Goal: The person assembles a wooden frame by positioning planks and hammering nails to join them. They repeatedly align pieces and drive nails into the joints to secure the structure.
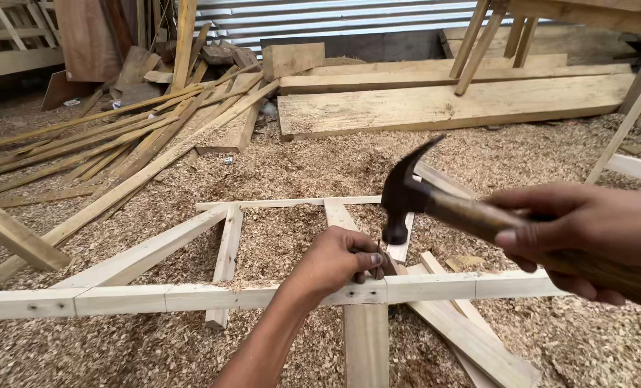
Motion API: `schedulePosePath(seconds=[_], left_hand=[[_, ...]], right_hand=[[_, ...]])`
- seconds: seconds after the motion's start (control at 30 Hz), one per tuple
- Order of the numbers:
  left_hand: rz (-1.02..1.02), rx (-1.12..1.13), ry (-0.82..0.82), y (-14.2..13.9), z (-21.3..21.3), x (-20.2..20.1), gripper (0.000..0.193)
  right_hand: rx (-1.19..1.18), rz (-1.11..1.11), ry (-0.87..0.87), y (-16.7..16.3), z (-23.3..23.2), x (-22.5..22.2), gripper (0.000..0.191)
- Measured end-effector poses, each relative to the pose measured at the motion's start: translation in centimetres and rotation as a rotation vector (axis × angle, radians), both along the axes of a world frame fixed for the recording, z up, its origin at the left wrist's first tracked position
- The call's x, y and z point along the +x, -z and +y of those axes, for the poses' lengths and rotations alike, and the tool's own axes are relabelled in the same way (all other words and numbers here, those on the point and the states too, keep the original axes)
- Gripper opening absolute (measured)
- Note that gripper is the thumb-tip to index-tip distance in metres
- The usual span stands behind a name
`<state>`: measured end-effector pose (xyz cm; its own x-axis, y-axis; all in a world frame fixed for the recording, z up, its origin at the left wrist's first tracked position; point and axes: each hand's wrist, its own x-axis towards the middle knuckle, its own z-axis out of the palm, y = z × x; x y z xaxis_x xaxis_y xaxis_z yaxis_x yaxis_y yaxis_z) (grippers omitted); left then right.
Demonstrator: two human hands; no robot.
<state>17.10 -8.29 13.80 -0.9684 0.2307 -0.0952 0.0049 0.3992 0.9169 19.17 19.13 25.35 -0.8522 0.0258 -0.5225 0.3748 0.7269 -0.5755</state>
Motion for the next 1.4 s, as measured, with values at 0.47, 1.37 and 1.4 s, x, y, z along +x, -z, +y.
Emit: schedulePosePath(seconds=[0.47,1.37,1.4], left_hand=[[-0.069,0.116,0.041,0.3,-0.3,-0.7,0.010],[0.024,-0.008,0.049,2.2,-0.8,-0.1,0.011],[0.044,-0.031,0.049,2.2,-0.7,0.0,0.012]], right_hand=[[-0.244,0.101,0.039,3.2,1.2,-0.4,0.065],[-0.206,0.044,-0.012,7.0,6.6,-2.2,0.069],[-0.216,0.044,-0.022,7.0,5.9,-1.9,0.068]])
